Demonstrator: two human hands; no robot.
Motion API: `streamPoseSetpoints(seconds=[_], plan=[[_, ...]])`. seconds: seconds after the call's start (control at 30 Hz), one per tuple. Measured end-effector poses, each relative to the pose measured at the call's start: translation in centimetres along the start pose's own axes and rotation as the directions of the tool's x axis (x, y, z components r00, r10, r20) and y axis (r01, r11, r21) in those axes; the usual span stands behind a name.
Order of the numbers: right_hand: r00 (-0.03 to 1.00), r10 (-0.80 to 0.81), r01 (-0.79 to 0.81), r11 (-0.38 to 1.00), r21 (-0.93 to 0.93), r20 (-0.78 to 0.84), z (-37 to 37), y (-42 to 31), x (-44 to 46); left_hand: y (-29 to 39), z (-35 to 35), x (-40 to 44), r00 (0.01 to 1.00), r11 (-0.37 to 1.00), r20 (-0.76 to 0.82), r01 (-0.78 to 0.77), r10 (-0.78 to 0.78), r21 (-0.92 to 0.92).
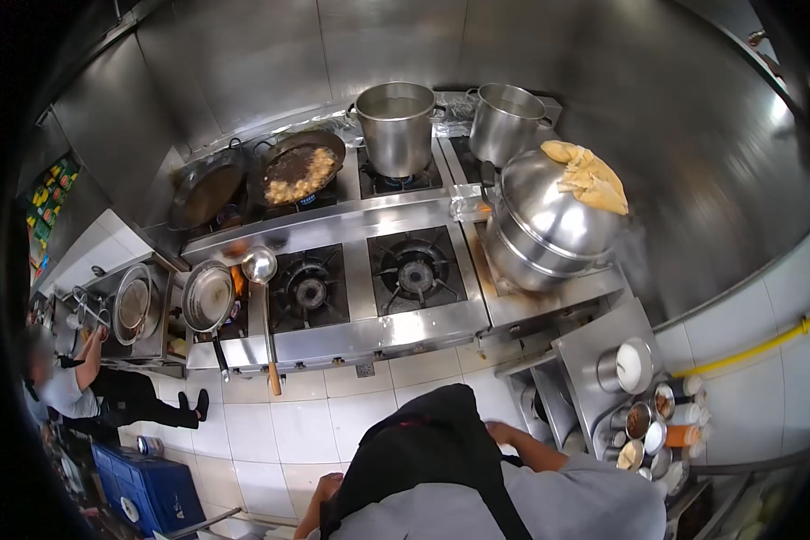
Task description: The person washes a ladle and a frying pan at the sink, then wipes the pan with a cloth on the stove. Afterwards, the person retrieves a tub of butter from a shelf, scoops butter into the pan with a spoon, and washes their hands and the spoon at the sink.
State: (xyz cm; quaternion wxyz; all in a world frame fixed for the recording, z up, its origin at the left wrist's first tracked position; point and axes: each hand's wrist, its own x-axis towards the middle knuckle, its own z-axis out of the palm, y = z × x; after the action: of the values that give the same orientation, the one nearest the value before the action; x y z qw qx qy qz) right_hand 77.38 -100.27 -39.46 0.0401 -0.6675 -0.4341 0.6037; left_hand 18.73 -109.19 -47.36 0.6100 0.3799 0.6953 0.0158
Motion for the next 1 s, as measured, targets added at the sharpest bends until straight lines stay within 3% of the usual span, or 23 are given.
streamPoseSetpoints(seconds=[0.03,0.07,0.1,0.13,0.17,0.23,0.27,0.3,0.4,0.57,0.6,0.67,0.8,0.83,0.87,0.9,0.97,1.0], plan=[[0.931,0.223,-0.275,0.949,0.154,0.288,2.2,0.6,-1.2,-1.9,-0.5,1.0,0.978,0.975,0.041,-0.209,0.206,0.079],[0.933,0.223,-0.275,0.949,0.156,0.283,3.2,1.9,-1.4,-2.5,-0.9,1.1,0.949,0.943,0.069,-0.313,0.306,0.114],[0.908,0.371,-0.394,0.914,0.095,0.195,3.2,3.0,-1.3,-3.2,-1.3,1.3,0.910,0.899,0.096,-0.414,0.403,0.144],[0.857,0.506,-0.512,0.858,0.046,0.098,3.1,5.9,-0.3,-2.3,-1.8,0.9,0.944,0.930,0.039,-0.329,0.327,0.165],[0.899,0.411,-0.438,0.850,0.293,0.150,2.9,13.0,2.5,-1.8,-2.2,0.8,0.956,0.942,0.014,-0.291,0.293,0.165],[0.830,0.556,-0.478,0.742,0.471,-0.034,1.4,8.0,-1.0,-1.3,-3.1,1.1,0.974,0.964,-0.036,-0.214,0.222,0.158],[0.826,0.561,-0.450,0.717,0.533,-0.058,0.7,7.2,-1.3,-0.5,-3.5,0.9,0.996,0.996,-0.076,-0.051,0.045,-0.075],[0.816,0.568,-0.424,0.710,0.563,-0.102,0.3,6.4,-1.3,0.2,-3.9,0.5,0.988,0.945,-0.074,0.109,-0.138,-0.308],[0.846,0.513,-0.345,0.735,0.584,-0.144,-0.1,3.7,-0.4,1.3,-5.2,-0.7,0.987,0.942,-0.125,0.050,-0.097,-0.333],[0.949,0.289,-0.202,0.866,0.458,-0.129,2.5,-4.5,2.2,0.0,-4.9,-2.3,0.984,0.915,-0.175,-0.036,-0.038,-0.403],[0.963,0.246,-0.182,0.896,0.405,-0.113,3.3,-6.0,2.7,0.0,-4.6,-3.3,0.985,0.920,-0.168,-0.028,-0.041,-0.390],[0.974,0.203,-0.159,0.923,0.349,-0.095,4.7,-8.5,3.1,-4.4,-3.1,-2.3,0.965,0.969,-0.199,-0.201,0.170,-0.147],[0.991,0.131,-0.132,0.974,0.186,0.016,6.2,-10.8,2.7,-11.5,-0.6,-1.5,0.965,0.971,-0.113,-0.238,0.236,-0.003],[0.990,0.135,-0.139,0.979,0.151,0.039,6.5,-10.7,2.9,-13.4,0.7,-0.7,0.899,0.874,-0.122,-0.364,0.420,0.322],[0.988,0.148,-0.152,0.979,0.138,0.041,6.4,-10.1,3.1,-14.5,1.7,-0.4,0.810,0.669,-0.074,-0.425,0.581,0.610],[0.984,0.171,-0.175,0.977,0.119,0.037,6.1,-9.5,3.1,-14.8,2.5,-1.0,0.812,0.680,-0.092,-0.414,0.577,0.604],[0.971,0.235,-0.237,0.966,0.105,0.030,5.4,-7.7,3.3,-15.1,3.8,-2.5,0.813,0.880,-0.342,-0.455,0.472,0.135],[0.961,0.277,-0.277,0.954,0.113,0.023,4.9,-6.7,3.4,-15.3,3.8,-2.9,0.811,0.887,-0.367,-0.444,0.456,0.122]])
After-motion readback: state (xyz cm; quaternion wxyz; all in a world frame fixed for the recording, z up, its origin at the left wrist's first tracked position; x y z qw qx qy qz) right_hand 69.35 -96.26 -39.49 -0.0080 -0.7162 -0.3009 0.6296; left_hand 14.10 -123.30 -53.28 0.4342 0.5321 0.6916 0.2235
